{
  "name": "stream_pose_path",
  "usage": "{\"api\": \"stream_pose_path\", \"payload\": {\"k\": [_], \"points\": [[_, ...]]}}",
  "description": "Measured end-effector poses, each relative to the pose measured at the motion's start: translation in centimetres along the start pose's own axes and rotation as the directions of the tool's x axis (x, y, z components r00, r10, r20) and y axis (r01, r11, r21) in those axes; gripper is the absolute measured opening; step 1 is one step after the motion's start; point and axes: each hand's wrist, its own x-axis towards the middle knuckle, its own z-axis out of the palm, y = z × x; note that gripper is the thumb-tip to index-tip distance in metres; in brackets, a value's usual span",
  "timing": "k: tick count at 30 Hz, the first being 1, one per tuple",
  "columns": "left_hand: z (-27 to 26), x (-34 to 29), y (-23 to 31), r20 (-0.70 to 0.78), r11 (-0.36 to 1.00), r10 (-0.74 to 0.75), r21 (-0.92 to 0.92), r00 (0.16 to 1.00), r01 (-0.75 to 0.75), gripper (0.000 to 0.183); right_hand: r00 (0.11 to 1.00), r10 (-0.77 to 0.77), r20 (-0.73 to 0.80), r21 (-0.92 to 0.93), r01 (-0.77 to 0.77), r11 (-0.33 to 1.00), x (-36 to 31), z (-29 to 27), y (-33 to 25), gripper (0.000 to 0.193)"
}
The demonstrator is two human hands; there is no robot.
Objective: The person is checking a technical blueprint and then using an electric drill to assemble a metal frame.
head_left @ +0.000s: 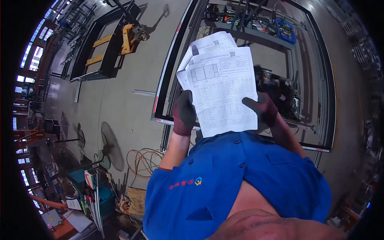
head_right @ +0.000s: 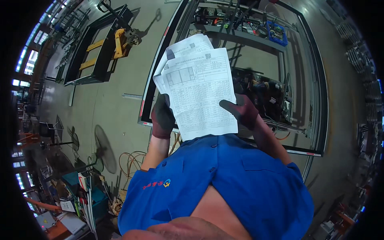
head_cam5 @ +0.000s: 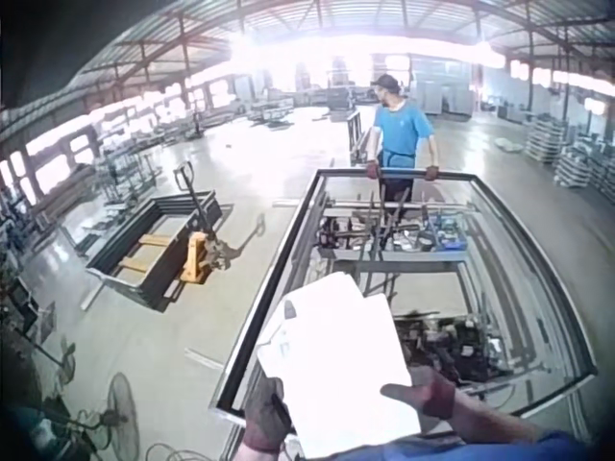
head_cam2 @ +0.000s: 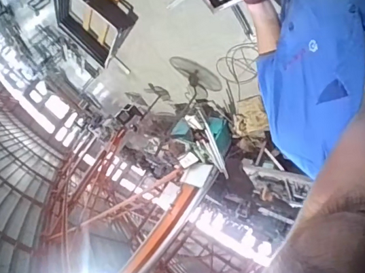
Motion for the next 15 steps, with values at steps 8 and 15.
{"api": "stream_pose_path", "payload": {"k": [8,15], "points": [[-0.5,-0.5,0.2,0.026,0.998,0.012,0.055,1.000,-0.013,0.034,0.998,0.066,-0.002,0.091,-0.065,0.994,0.2,0.2,-0.5,0.037],[3.7,-1.1,6.9,0.003,0.917,-0.318,0.254,0.948,0.307,0.048,0.979,0.194,-0.055,0.166,-0.183,0.969,0.1,0.4,-0.4,0.036]]}}
